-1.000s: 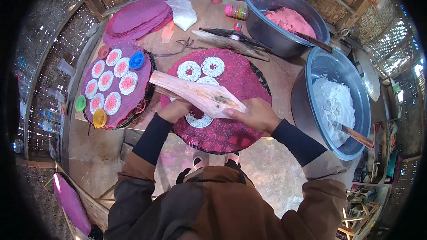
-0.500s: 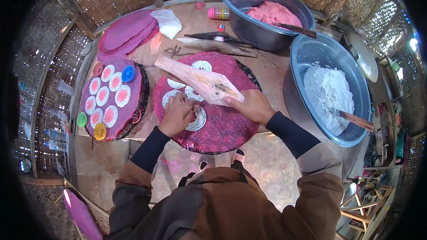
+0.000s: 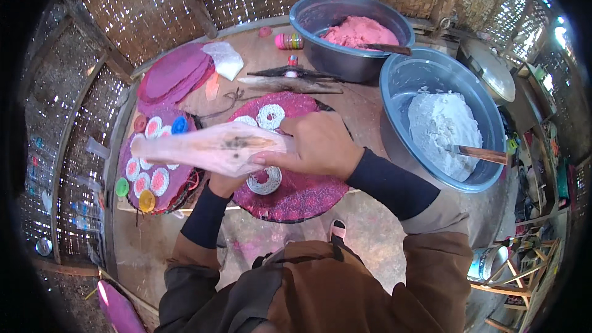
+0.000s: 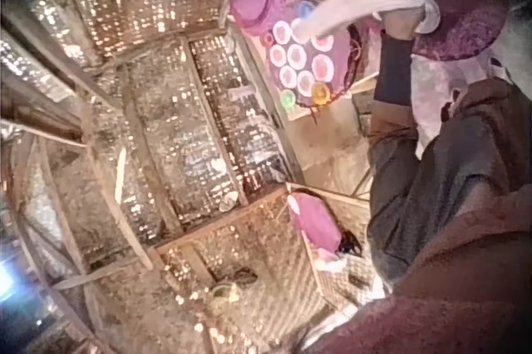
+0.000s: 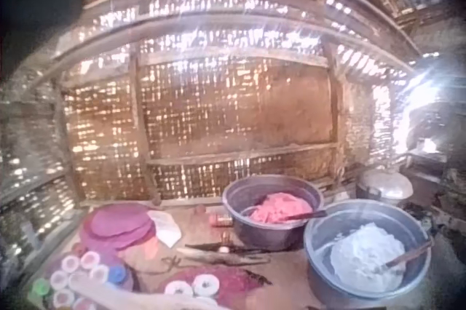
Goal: The person scoops white dough from a large basin and places it into a wooden mold. They press the dough into the mold using a wooden tool, then flip the mold over to release the shaped dough onto a purple mat. The person repeats this process to create multiple round, white dough shapes.
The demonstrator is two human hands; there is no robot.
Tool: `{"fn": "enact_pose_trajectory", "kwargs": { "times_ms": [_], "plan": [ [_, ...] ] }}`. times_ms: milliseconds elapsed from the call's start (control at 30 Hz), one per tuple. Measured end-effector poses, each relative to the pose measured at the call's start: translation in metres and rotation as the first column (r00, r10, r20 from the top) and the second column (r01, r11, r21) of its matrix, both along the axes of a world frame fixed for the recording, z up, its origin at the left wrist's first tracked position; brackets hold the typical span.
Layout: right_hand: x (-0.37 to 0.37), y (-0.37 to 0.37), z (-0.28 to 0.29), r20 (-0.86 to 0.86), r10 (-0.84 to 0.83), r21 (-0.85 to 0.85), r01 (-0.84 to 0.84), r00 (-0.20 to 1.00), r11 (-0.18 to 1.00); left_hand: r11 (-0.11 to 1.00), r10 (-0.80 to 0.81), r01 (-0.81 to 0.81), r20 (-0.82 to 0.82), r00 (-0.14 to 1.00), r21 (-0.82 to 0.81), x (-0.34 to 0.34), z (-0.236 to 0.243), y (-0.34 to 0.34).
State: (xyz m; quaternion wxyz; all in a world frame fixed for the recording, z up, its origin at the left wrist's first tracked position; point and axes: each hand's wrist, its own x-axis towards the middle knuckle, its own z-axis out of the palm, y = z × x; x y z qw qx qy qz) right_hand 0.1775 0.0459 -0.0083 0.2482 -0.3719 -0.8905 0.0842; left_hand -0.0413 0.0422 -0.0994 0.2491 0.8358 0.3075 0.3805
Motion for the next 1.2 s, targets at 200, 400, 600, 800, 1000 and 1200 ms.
{"fn": "enact_pose_trajectory", "kwargs": {
  "times_ms": [200,400,600,800,1000,1200],
  "plan": [
    [0.009,0.067,0.012,-0.389,0.484,0.614,-0.171,0.784,0.771,0.982,-0.148,0.161,-0.132,0.980,0.098,0.031,0.061,-0.033],
    [-0.003,0.011,0.039,-0.730,-0.067,-0.128,-0.039,0.680,0.991,0.815,0.365,-0.017,-0.489,0.792,0.579,0.048,0.116,-0.030],
    [0.013,-0.062,0.065,-0.437,0.145,0.081,-0.122,0.888,0.989,0.988,-0.054,0.129,-0.580,0.813,0.088,0.028,0.089,-0.039],
    [0.099,-0.069,0.093,-0.849,0.091,0.140,0.055,0.520,0.989,0.945,-0.255,0.222,-0.117,0.960,-0.241,0.027,0.062,-0.036],
    [0.162,-0.011,0.047,-0.879,0.279,0.257,0.108,-0.387,0.960,0.814,-0.380,0.546,0.530,0.758,-0.198,0.102,0.045,-0.038],
    [0.103,0.002,-0.024,-0.982,-0.190,-0.191,-0.119,0.015,0.974,0.965,-0.189,-0.101,0.908,0.375,0.242,0.118,0.077,-0.004]
  ]
}}
